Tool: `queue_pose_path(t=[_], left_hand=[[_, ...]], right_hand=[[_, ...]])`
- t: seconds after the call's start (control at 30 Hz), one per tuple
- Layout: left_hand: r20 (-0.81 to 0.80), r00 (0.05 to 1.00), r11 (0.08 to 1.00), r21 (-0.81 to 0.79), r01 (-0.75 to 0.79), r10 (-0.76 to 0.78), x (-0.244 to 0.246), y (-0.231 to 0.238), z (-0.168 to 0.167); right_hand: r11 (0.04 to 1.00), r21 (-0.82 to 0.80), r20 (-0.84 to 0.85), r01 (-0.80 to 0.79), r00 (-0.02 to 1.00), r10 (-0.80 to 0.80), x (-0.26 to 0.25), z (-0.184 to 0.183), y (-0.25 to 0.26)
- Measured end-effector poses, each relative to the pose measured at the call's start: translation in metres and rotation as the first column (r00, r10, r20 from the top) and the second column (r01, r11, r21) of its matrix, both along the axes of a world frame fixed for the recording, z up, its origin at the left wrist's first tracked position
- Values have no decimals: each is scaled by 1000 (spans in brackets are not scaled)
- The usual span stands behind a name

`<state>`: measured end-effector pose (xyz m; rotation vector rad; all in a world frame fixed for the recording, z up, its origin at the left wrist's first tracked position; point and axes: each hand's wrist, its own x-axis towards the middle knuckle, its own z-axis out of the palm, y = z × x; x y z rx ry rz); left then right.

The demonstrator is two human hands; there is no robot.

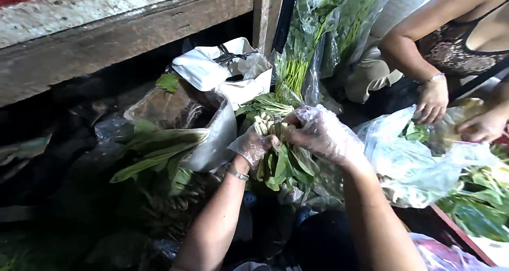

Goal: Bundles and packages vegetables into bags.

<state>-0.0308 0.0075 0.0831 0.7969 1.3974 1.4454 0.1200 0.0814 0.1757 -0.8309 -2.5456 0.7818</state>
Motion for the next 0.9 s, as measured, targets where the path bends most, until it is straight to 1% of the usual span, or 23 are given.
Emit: queue_pose_path(t=[0.03, 0.1, 0.2, 0.27, 0.3, 0.37, 0.43, 0.47, 0.5, 0.53, 0.57, 0.6, 0.67, 0.73, 0.8, 0.87, 0.9], left_hand=[[12, 1000, 1000, -26, -18, 18, 1, 2, 1], [33, 999, 999, -49, -19, 20, 1, 5, -4], [130, 992, 999, 48, 2, -8, 1, 5, -15], [163, 986, 998, 62, 11, -21, 1, 5, -16], [164, 986, 998, 60, 20, -30, 1, 5, -15], [184, 980, 992, 120, 49, -71, -3, 3, -16], [213, 966, 967, 240, 92, -145, -7, 3, -22], [211, 961, 953, 281, 113, -176, -8, 2, -24], [214, 958, 947, 298, 120, -189, -7, 1, -24], [220, 957, 949, 292, 118, -187, -5, 1, -22], [224, 960, 958, 268, 105, -168, -3, 0, -19], [214, 968, 970, 231, 79, -130, -1, -1, -16], [179, 981, 982, 185, 41, -75, 2, -1, -12], [175, 981, 978, 204, 46, -83, 2, 1, -18], [180, 981, 978, 203, 36, -73, 2, 3, -19], [148, 989, 993, 118, 10, -27, 5, 5, -14], [127, 992, 999, 49, -6, -1, 7, 6, -11]], right_hand=[[1000, 9, -88, -1, 996, 2, -1, -10, 1], [1000, 1, -207, 17, 978, -17, -4, -28, 2], [989, -37, -293, 140, 945, -145, -11, -49, 0], [976, -75, -343, 203, 914, -217, -15, -56, -4], [973, -106, -372, 206, 899, -231, -16, -59, -5], [970, -208, -462, 129, 861, -213, -14, -63, -6], [943, -325, -569, -73, 811, -134, -5, -65, -3], [921, -364, -594, -139, 796, -115, -1, -65, -3], [905, -391, -611, -165, 782, -121, 2, -66, -4], [899, -408, -626, -157, 765, -150, 3, -66, -6], [905, -409, -631, -117, 753, -188, 3, -65, -9], [918, -394, -617, -41, 752, -231, 2, -63, -13], [948, -299, -569, 109, 777, -269, -1, -60, -17], [961, -199, -515, 192, 814, -269, -2, -58, -19], [959, -162, -501, 233, 818, -283, -4, -56, -20], [942, -103, -474, 319, 817, -328, -6, -57, -24], [930, -35, -442, 365, 829, -342, -8, -58, -28]])
